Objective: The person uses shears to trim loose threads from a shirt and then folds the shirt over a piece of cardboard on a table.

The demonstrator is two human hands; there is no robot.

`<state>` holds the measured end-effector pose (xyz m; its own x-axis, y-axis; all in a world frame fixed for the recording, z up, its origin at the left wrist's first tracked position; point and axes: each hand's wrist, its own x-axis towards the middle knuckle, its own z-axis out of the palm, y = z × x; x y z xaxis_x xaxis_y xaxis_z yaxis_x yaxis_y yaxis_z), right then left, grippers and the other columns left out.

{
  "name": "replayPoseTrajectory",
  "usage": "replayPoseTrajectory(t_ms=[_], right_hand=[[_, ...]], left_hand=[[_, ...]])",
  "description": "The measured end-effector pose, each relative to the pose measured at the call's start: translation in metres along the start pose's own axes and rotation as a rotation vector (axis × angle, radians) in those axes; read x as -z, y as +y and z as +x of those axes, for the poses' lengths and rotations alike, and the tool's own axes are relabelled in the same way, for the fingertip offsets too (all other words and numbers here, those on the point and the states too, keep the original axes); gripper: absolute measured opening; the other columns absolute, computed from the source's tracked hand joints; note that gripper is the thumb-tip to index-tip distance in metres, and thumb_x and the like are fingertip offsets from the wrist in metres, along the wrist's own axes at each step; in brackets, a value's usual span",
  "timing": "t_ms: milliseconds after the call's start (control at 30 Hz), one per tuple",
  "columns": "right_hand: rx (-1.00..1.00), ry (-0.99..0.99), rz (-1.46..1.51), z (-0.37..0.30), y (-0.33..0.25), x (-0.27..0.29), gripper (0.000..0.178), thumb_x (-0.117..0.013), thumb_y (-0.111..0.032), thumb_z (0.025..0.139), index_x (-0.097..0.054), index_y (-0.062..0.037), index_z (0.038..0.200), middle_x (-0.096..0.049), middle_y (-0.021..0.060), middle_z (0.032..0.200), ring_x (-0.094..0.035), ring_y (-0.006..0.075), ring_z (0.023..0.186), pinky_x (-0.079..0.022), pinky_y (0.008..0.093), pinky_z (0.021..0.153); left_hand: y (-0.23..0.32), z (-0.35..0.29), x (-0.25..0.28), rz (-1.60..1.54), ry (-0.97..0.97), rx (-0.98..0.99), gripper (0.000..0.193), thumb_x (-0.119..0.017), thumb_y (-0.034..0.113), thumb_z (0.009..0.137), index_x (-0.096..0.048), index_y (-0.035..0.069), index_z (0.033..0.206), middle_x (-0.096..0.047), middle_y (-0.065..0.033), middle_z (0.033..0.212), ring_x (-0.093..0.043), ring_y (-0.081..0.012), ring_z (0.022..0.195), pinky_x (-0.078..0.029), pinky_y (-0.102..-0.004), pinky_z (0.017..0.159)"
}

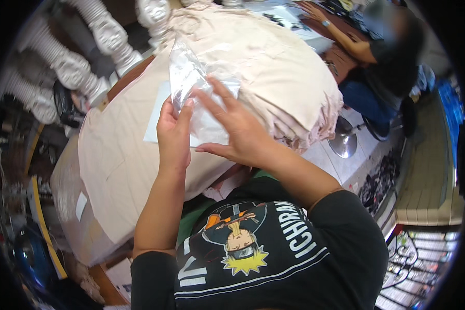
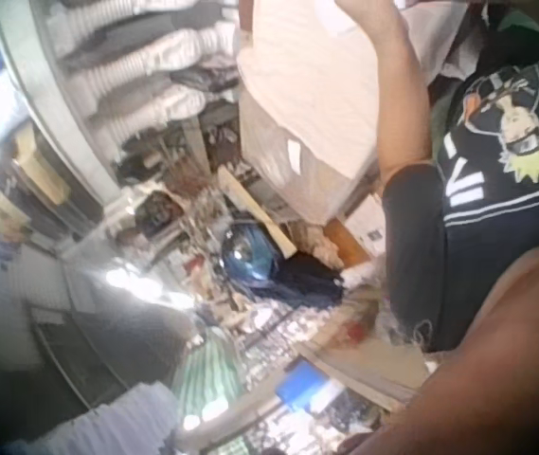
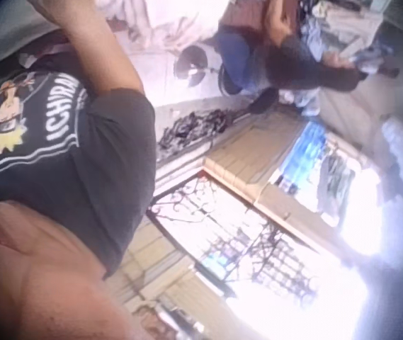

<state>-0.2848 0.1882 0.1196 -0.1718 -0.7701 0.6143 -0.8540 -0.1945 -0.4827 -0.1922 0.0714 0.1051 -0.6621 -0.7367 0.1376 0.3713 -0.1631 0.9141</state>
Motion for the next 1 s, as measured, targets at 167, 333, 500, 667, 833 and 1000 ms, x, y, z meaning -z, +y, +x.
replayPoseTrajectory(t_ms=[167,333,500,667,833,1000], right_hand=[[-0.046,0.262,0.032,-0.006,0.04,0.012,0.048,-0.062,0.004,0.07,-0.061,-0.0098,0.115,-0.059,0.0131,0.118,-0.062,0.0291,0.098,-0.051,0.0336,0.08],[-0.371,0.553,0.406,-0.023,0.078,0.092,0.039,-0.051,0.012,0.074,-0.066,-0.0062,0.105,-0.066,0.0062,0.104,-0.064,0.0138,0.089,-0.051,0.0251,0.075],[-0.428,1.032,0.209,-0.068,0.126,0.201,0.029,-0.053,0.006,0.083,-0.063,-0.003,0.109,-0.067,0.0095,0.098,-0.066,0.0147,0.078,-0.052,0.0232,0.064],[-0.362,1.266,0.02,-0.085,0.156,0.262,0.027,-0.058,0.003,0.083,-0.064,-0.0036,0.108,-0.067,0.0077,0.095,-0.065,0.0132,0.079,-0.05,0.0213,0.066],[-0.332,1.14,-0.405,-0.089,0.198,0.285,0.029,-0.057,0.006,0.079,-0.066,-0.0038,0.104,-0.066,0.0044,0.095,-0.062,0.0124,0.082,-0.047,0.0226,0.074],[-0.269,1.081,-0.542,-0.075,0.221,0.283,0.026,-0.058,0.004,0.079,-0.067,-0.0044,0.102,-0.064,0.0061,0.092,-0.059,0.0135,0.085,-0.044,0.0244,0.079]], left_hand=[[0.004,-0.005,-0.031,0.062,-0.193,0.057,0.046,-0.055,0.021,0.092,-0.042,-0.001,0.13,-0.051,-0.0112,0.123,-0.051,-0.0143,0.107,-0.038,-0.0271,0.096],[-0.005,0.037,-0.046,0.417,-0.314,0.013,0.045,-0.048,0.033,0.094,-0.044,0.01,0.133,-0.049,-0.0075,0.129,-0.049,-0.0139,0.112,-0.038,-0.0289,0.093],[-0.029,0.114,-0.111,0.61,-0.554,-0.159,0.033,-0.058,0.021,0.09,-0.057,0.003,0.118,-0.061,-0.0084,0.115,-0.055,-0.0172,0.11,-0.04,-0.0286,0.094],[-0.103,0.189,-0.21,0.944,-0.693,-0.428,0.031,-0.065,0.022,0.083,-0.064,0.005,0.109,-0.066,-0.0125,0.105,-0.062,-0.023,0.098,-0.048,-0.032,0.085],[-0.166,0.224,-0.299,1.209,-0.649,-0.396,0.042,-0.071,0.03,0.075,-0.065,0.007,0.109,-0.064,-0.0158,0.107,-0.062,-0.027,0.099,-0.048,-0.0351,0.085],[-0.21,0.227,-0.348,1.606,-0.597,-0.478,0.047,-0.074,0.035,0.071,-0.062,0.009,0.108,-0.061,-0.0104,0.108,-0.057,-0.0277,0.103,-0.045,-0.0425,0.084]])
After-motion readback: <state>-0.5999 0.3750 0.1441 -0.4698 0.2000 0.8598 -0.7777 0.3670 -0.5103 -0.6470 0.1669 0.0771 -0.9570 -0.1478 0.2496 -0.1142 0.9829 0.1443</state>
